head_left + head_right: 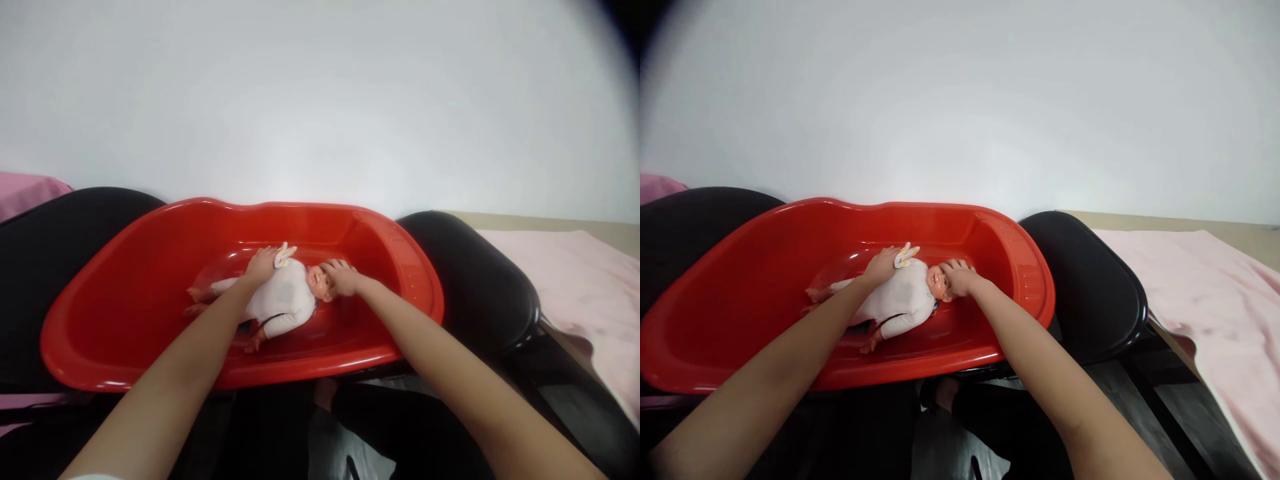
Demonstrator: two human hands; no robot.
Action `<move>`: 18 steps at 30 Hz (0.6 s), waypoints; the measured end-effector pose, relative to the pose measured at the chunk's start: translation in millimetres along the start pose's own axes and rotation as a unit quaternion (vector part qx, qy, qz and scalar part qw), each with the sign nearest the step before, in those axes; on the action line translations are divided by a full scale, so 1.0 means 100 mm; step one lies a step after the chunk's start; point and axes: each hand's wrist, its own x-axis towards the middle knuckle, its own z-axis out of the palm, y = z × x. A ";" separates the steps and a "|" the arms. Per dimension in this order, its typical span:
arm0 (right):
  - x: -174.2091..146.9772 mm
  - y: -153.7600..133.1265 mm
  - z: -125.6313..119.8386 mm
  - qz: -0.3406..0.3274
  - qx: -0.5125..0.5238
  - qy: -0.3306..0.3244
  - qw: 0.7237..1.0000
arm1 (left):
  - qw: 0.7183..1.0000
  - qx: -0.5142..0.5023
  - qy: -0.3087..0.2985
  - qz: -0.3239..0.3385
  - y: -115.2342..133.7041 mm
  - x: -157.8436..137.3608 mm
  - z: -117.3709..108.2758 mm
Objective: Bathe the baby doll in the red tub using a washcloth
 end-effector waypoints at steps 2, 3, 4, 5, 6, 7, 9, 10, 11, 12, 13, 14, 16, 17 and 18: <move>-0.01 -0.01 -0.01 0.005 0.003 -0.002 1.000 | 0.997 -0.036 -0.001 0.074 0.01 0.04 0.03; -0.01 -0.02 -0.02 0.007 0.004 -0.004 1.000 | 0.993 -0.055 -0.012 0.108 0.02 0.07 0.06; -0.02 -0.02 -0.02 0.008 0.004 -0.005 1.000 | 0.988 -0.070 -0.025 0.136 0.05 0.10 0.08; -0.02 -0.03 -0.02 0.007 0.004 -0.005 1.000 | 0.983 -0.080 -0.035 0.160 0.09 0.14 0.12; -0.03 -0.03 -0.03 0.006 0.004 -0.004 1.000 | 0.980 -0.082 -0.041 0.176 0.13 0.17 0.15; -0.03 -0.03 -0.03 0.005 0.004 -0.003 1.000 | 0.979 -0.078 -0.043 0.185 0.18 0.19 0.18; -0.03 -0.03 -0.03 0.003 0.004 -0.004 1.000 | 0.979 -0.065 -0.046 0.189 0.25 0.22 0.23; -0.03 -0.03 -0.03 0.002 0.005 -0.005 1.000 | 0.979 -0.059 -0.048 0.190 0.28 0.22 0.24; -0.03 -0.03 -0.02 0.001 0.005 -0.006 1.000 | 0.980 -0.052 -0.048 0.188 0.29 0.21 0.24; -0.03 -0.03 -0.02 0.001 0.005 -0.006 1.000 | 0.982 -0.044 -0.044 0.178 0.28 0.19 0.23; -0.03 -0.02 -0.02 0.000 0.005 -0.006 1.000 | 0.986 -0.037 -0.037 0.161 0.26 0.16 0.22; -0.03 -0.02 -0.02 0.000 0.006 -0.004 1.000 | 0.989 -0.029 -0.027 0.140 0.22 0.14 0.20; -0.03 -0.02 -0.02 0.001 0.007 -0.003 1.000 | 0.996 -0.014 -0.007 0.089 0.11 0.08 0.15; -0.02 -0.02 -0.02 0.001 0.007 -0.003 1.000 | 0.998 -0.007 0.002 0.060 0.05 0.06 0.12; -0.02 -0.02 -0.02 0.001 0.007 -0.003 1.000 | 0.999 0.000 0.007 0.036 -0.02 0.04 0.09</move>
